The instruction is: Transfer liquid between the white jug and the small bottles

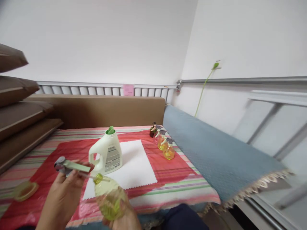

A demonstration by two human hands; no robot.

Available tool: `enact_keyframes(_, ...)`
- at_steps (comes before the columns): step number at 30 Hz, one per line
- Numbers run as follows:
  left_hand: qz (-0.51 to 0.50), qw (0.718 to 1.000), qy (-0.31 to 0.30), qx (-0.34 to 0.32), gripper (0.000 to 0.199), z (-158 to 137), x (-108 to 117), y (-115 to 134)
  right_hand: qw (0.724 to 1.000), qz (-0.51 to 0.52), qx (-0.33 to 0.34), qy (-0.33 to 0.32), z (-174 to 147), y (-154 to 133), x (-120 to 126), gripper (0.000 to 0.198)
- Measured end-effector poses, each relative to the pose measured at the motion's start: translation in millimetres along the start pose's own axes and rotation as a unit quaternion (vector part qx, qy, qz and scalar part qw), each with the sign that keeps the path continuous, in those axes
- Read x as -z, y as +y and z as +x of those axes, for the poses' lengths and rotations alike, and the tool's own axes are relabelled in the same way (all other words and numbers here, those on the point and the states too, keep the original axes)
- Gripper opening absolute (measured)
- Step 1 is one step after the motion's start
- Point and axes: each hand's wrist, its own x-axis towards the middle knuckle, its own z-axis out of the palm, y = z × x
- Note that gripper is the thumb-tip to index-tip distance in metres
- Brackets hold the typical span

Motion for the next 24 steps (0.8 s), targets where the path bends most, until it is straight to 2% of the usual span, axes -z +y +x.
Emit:
enact_keyframes(6, -0.065, 0.997, 0.023, -0.039, 0.024, 12, -5, 13, 0.996, 0.028, -0.01, 0.087, -3, -2, 15, 0.045)
enact_keyframes(13, -0.027, 0.997, -0.006, -0.073, 0.026, 13, -3, 16, 0.995, 0.029, -0.024, 0.096, -4, -6, 14, 0.044)
enact_keyframes(18, -0.086, 0.982, 0.053, -0.16, 0.014, 33, 14, 35, 0.992, 0.044, -0.018, 0.116, -7, -15, 16, 0.044)
enact_keyframes(21, -0.073, 0.983, 0.079, -0.15, 0.018, 49, 28, 39, 0.991, 0.051, -0.002, 0.126, -10, -23, 20, 0.045)
enact_keyframes(24, -0.037, 0.991, 0.08, -0.098, 0.02, 65, 37, 25, 0.99, 0.049, -0.002, 0.132, -13, -31, 27, 0.044)
